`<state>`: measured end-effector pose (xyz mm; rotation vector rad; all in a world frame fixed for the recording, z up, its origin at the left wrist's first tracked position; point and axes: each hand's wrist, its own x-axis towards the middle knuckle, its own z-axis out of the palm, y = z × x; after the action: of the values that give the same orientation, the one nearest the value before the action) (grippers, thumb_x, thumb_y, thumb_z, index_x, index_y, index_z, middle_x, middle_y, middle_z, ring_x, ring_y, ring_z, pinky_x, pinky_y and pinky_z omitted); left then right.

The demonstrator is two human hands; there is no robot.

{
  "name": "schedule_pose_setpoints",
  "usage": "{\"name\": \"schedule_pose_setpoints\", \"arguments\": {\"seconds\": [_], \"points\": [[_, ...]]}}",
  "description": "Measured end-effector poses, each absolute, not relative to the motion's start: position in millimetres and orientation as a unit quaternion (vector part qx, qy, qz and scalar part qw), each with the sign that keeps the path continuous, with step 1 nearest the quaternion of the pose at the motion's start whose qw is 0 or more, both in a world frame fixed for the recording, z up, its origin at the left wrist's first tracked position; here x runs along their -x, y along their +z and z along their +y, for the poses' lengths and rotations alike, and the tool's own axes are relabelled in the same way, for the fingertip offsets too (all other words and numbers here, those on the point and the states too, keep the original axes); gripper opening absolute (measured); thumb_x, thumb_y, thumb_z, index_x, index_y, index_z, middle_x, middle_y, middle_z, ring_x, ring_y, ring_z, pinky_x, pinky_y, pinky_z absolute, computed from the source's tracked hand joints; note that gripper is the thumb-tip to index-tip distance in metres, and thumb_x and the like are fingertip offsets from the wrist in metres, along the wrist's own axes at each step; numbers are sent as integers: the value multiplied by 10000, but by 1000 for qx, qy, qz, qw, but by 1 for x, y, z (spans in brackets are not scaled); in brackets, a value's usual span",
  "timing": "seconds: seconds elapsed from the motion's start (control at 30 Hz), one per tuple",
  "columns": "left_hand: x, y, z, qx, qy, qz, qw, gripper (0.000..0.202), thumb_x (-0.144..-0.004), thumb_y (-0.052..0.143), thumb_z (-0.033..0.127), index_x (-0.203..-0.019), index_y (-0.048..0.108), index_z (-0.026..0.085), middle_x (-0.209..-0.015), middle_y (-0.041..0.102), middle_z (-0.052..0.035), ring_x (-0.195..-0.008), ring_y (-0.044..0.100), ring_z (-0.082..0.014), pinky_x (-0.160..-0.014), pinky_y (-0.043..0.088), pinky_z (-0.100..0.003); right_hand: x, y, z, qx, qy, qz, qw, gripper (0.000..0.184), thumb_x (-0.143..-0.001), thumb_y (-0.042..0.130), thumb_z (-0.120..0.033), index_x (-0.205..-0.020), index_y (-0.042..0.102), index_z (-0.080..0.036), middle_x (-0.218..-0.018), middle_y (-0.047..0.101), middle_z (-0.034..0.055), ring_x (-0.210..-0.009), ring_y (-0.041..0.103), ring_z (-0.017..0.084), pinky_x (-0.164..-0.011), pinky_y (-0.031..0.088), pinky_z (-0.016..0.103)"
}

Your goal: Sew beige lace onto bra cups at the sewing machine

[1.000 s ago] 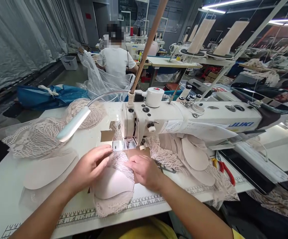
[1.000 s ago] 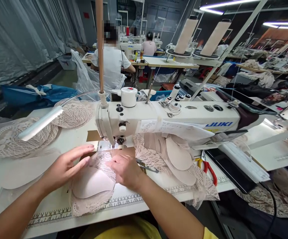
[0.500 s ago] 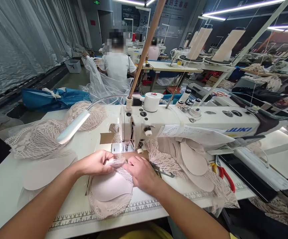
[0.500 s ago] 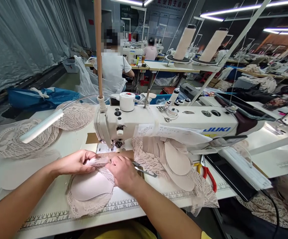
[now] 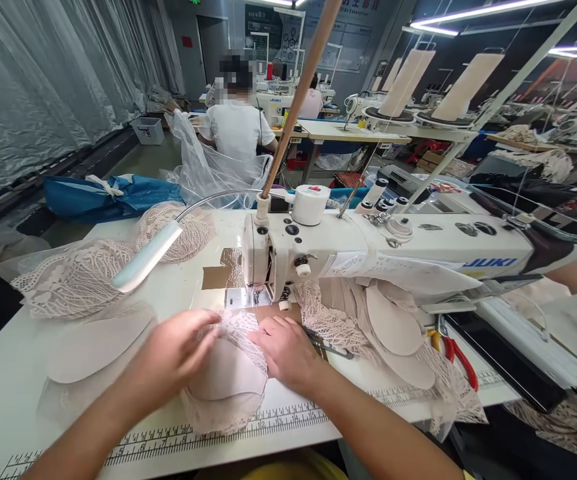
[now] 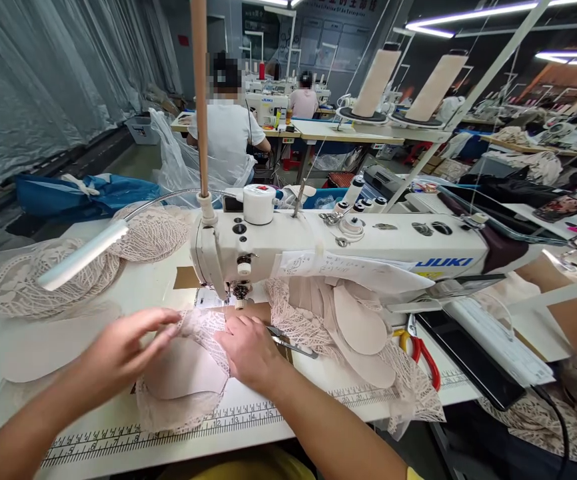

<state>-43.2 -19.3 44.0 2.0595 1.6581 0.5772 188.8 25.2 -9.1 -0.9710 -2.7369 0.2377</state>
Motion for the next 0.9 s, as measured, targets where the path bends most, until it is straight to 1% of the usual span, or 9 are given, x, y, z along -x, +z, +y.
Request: {"name": "schedule_pose_setpoints", "arguments": {"seconds": [0.1,0.17,0.2,0.27,0.33,0.37,0.47,0.7,0.9], "points": [[15,25,-18,-813,134,544,158,289,-911,452,294,-1071,657,169,-1213,636,-130,-1118,576,-295,-957,485,-441,-193,-13,27,328,103,-926,157,127,-762,517,-112,-761,624,-181,-757,547,24,-728,456,164,-663,324,283],[4,17,-13,-844,108,505,142,287,-905,449,233,-1070,671,153,-1267,605,-141,-1198,523,-305,-1017,442,-489,-196,-16,30,344,114,-913,189,138,-749,492,-108,-731,613,-170,-741,556,28,-710,462,162,-659,339,282],[1,16,-10,-855,105,487,144,287,-908,441,212,-1065,675,157,-1262,608,-138,-1206,517,-296,-1023,440,-487,-197,-18,31,354,117,-906,201,161,-751,477,-102,-767,624,-166,-761,570,33,-721,472,165,-663,346,283],[-1,16,-4,-870,113,454,156,295,-917,423,197,-1060,680,171,-1226,630,-130,-1179,541,-273,-1006,464,-467,-197,-19,33,374,112,-897,205,263,-766,460,-89,-938,642,-167,-850,601,43,-778,492,176,-683,352,288],[-1,17,2,-872,129,446,155,319,-926,412,211,-1121,660,164,-1229,630,-140,-1155,562,-273,-982,484,-466,-195,-18,34,393,94,-898,175,349,-787,463,-87,-1080,619,-193,-901,603,45,-815,493,188,-695,343,298],[0,17,4,-869,134,453,147,337,-928,414,229,-1167,640,153,-1245,622,-149,-1151,565,-282,-973,489,-475,-194,-18,34,401,83,-899,153,352,-799,470,-93,-1101,613,-204,-897,597,46,-818,489,193,-694,335,304],[2,13,11,-853,119,495,117,391,-920,447,288,-1239,600,121,-1288,595,-166,-1170,544,-320,-960,489,-507,-191,-16,33,411,60,-902,113,266,-819,496,-123,-1035,630,-202,-853,578,51,-806,477,200,-685,319,319],[5,8,21,-860,98,493,91,371,-911,455,272,-1226,616,162,-1285,608,-131,-1139,543,-300,-944,490,-480,-189,-18,32,422,53,-897,122,262,-835,501,-129,-1054,618,-215,-870,587,51,-825,483,210,-696,320,336],[13,12,37,-877,77,461,112,381,-859,491,214,-1212,630,176,-1143,677,-121,-1095,569,-294,-924,497,-442,-185,-16,32,440,59,-889,111,298,-843,506,-138,-1113,600,-218,-895,597,57,-834,504,218,-684,347,337]]}}
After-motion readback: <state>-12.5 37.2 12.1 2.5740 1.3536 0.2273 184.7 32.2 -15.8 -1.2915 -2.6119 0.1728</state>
